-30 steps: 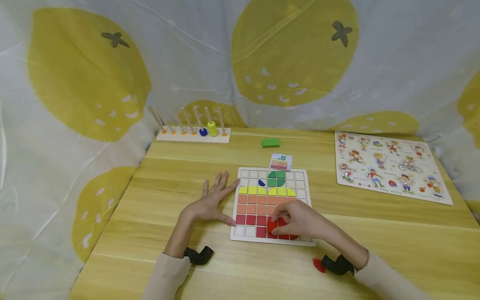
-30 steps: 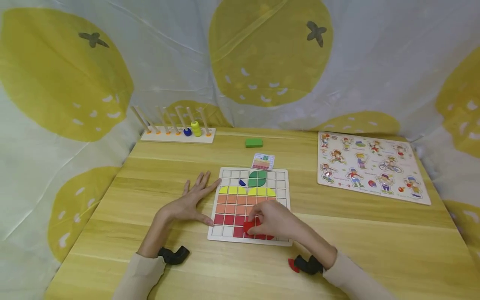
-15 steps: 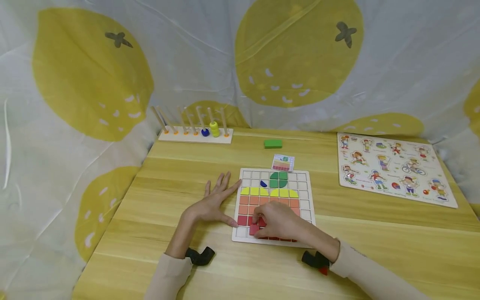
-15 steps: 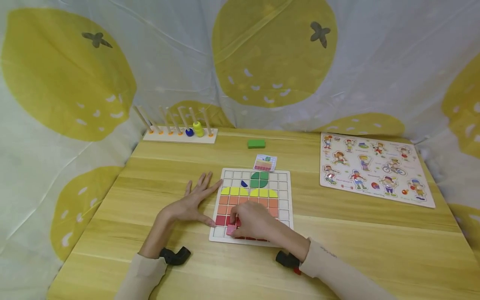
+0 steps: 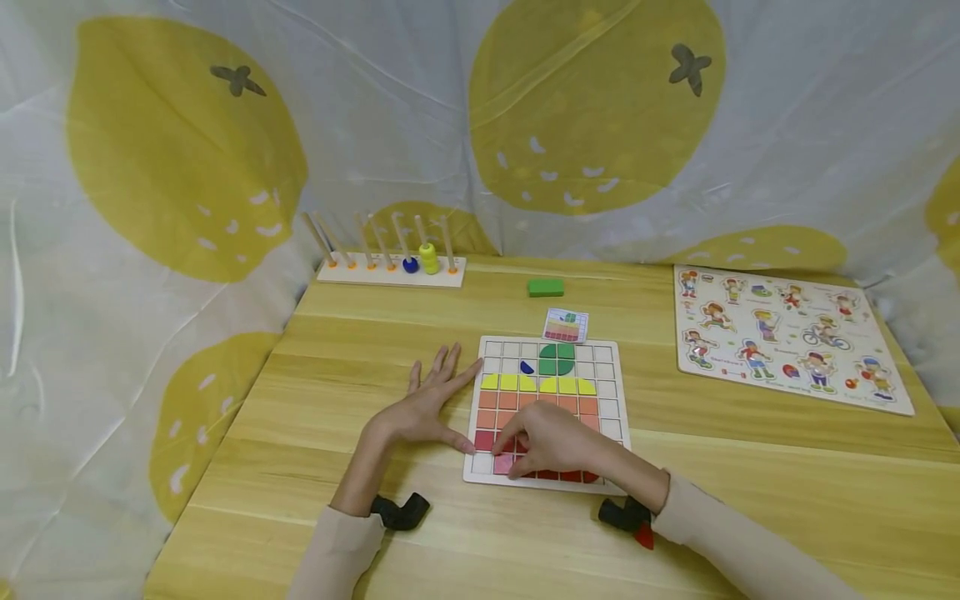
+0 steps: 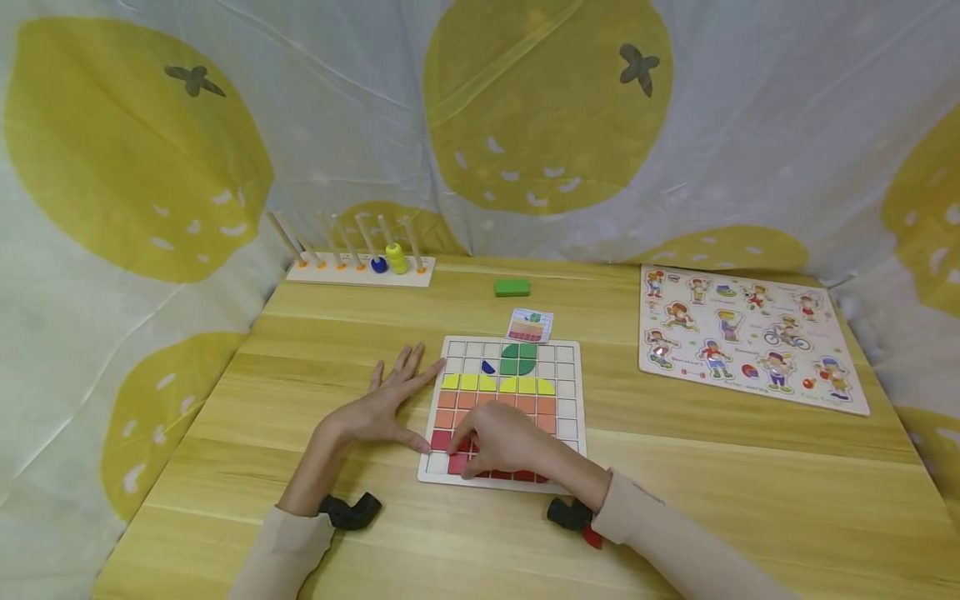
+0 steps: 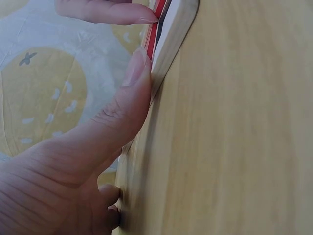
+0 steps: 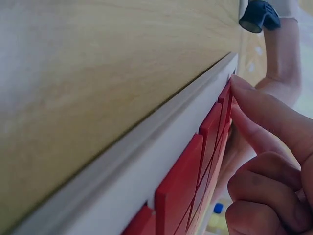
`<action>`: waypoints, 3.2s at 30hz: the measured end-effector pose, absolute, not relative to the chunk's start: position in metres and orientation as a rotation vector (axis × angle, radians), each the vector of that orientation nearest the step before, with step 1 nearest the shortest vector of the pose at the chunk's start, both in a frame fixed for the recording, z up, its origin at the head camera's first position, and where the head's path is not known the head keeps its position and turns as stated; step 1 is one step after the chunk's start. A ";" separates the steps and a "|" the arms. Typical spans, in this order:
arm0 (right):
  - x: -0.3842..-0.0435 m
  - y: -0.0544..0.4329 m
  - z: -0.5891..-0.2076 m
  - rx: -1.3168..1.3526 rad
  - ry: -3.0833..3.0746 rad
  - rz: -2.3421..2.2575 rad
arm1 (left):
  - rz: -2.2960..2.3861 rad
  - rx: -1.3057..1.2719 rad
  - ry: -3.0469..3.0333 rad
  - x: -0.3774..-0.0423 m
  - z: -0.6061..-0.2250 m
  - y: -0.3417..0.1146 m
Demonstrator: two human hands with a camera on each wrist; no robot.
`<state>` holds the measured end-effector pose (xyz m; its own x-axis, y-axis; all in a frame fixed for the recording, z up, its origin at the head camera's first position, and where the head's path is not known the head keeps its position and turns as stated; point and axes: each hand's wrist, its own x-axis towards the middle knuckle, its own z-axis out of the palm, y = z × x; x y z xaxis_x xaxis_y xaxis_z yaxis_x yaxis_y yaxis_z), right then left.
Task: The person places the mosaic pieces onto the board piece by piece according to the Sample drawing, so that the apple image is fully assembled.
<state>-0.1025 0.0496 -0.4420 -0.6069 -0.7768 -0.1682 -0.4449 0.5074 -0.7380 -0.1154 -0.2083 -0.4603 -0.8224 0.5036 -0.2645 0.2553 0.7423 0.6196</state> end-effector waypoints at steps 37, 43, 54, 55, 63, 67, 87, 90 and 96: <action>-0.050 0.224 -0.461 -0.806 1.876 -1.226 | 0.815 0.584 2.522 -0.116 -0.456 -0.206; -0.054 0.217 -0.461 -0.823 1.855 -1.189 | 0.818 0.566 2.522 -0.115 -0.458 -0.207; -0.063 0.217 -0.459 -0.836 1.988 -1.158 | 0.829 0.574 2.519 -0.116 -0.460 -0.207; -0.064 0.218 -0.458 -0.837 1.988 -1.163 | 0.829 0.574 2.520 -0.115 -0.460 -0.207; -0.062 0.216 -0.455 -0.950 2.069 -1.064 | 0.842 0.566 2.515 -0.114 -0.460 -0.207; -0.066 0.205 -0.450 -1.002 2.045 -1.119 | 0.845 0.566 2.518 -0.114 -0.460 -0.207; -0.114 0.037 -0.441 -1.181 2.094 -0.854 | 0.847 0.609 2.528 -0.114 -0.458 -0.206; -0.112 0.038 -0.442 -1.116 2.122 -0.892 | 0.850 0.593 2.523 -0.113 -0.458 -0.207; -0.100 0.035 -0.446 -0.976 2.225 -1.004 | 0.839 0.580 2.520 -0.112 -0.459 -0.209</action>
